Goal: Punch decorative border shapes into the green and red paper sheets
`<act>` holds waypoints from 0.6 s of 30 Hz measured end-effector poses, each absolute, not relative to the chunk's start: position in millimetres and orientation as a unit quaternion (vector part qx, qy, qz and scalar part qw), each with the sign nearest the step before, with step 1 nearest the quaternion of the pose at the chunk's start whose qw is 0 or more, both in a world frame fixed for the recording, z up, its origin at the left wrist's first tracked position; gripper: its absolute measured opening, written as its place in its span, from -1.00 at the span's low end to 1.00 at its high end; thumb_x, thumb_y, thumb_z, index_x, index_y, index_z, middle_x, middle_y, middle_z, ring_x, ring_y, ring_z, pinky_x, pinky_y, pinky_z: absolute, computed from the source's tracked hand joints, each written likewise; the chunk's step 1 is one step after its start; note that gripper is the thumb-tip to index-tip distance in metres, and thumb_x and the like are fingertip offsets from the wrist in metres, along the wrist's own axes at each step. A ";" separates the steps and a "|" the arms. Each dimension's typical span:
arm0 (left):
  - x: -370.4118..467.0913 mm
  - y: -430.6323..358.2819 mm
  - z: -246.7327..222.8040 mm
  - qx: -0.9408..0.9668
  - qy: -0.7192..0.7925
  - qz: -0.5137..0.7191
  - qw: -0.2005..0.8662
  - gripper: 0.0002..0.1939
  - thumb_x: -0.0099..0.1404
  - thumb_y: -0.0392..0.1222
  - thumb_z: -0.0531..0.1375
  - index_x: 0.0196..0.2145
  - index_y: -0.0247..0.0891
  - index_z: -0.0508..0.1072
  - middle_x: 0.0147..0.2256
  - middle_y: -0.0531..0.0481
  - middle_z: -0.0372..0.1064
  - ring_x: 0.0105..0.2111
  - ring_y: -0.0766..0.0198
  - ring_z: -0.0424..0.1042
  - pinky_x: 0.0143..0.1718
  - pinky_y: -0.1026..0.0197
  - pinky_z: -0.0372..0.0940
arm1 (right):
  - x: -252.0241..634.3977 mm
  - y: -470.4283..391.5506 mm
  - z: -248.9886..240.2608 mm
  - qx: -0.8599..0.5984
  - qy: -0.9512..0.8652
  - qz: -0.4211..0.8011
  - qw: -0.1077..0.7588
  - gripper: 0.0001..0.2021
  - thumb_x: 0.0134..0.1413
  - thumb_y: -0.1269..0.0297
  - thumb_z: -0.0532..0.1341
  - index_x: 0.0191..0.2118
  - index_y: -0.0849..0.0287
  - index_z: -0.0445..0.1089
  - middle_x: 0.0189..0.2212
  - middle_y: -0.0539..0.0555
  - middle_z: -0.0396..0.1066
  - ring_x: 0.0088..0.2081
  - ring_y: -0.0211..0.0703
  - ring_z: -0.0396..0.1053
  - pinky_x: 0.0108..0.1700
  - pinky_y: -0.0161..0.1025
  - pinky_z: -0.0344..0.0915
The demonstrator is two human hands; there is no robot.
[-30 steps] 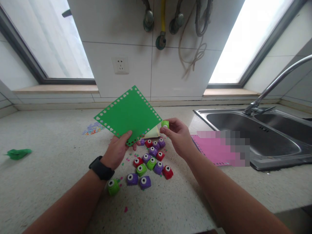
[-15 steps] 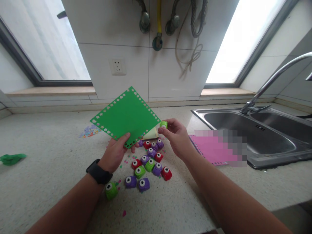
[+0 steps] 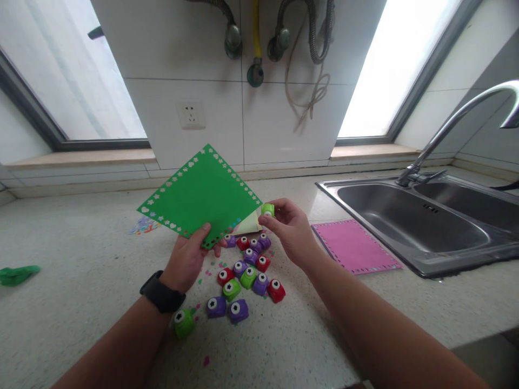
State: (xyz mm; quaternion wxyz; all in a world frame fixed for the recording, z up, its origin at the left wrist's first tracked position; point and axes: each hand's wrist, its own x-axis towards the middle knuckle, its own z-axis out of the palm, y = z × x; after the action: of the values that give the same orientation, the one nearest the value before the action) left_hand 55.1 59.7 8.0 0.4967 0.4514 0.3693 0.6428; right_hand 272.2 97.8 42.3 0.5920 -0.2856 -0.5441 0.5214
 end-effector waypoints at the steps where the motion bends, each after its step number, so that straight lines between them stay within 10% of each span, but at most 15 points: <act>1: 54.8 59.8 7.6 0.454 0.370 0.641 0.496 -0.78 0.35 -0.07 0.24 -0.20 -0.30 0.48 -0.34 -0.09 0.58 -0.53 0.24 0.46 -0.58 0.21 0.31 | 271.9 97.4 42.5 -0.284 -0.544 0.523 0.591 -0.66 -0.18 0.27 0.53 -0.29 0.10 0.42 -0.39 -0.05 0.49 -0.32 -0.22 0.43 -0.20 -0.17 0.36; 18: 54.7 59.6 7.1 0.458 0.371 0.641 0.492 -0.79 0.37 -0.08 0.22 -0.18 -0.29 0.47 -0.34 -0.08 0.58 -0.54 0.25 0.44 -0.56 0.21 0.30 | 270.3 94.0 43.4 -0.271 -0.550 0.528 0.588 -0.67 -0.16 0.25 0.52 -0.28 0.09 0.42 -0.38 -0.04 0.48 -0.30 -0.21 0.44 -0.16 -0.15 0.39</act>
State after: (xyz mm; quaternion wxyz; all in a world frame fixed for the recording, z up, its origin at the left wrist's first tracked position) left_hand 54.7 59.6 7.1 0.4922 0.4577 0.3713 0.6406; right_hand 270.3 94.0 43.4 0.5879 -0.2713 -0.5499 0.5276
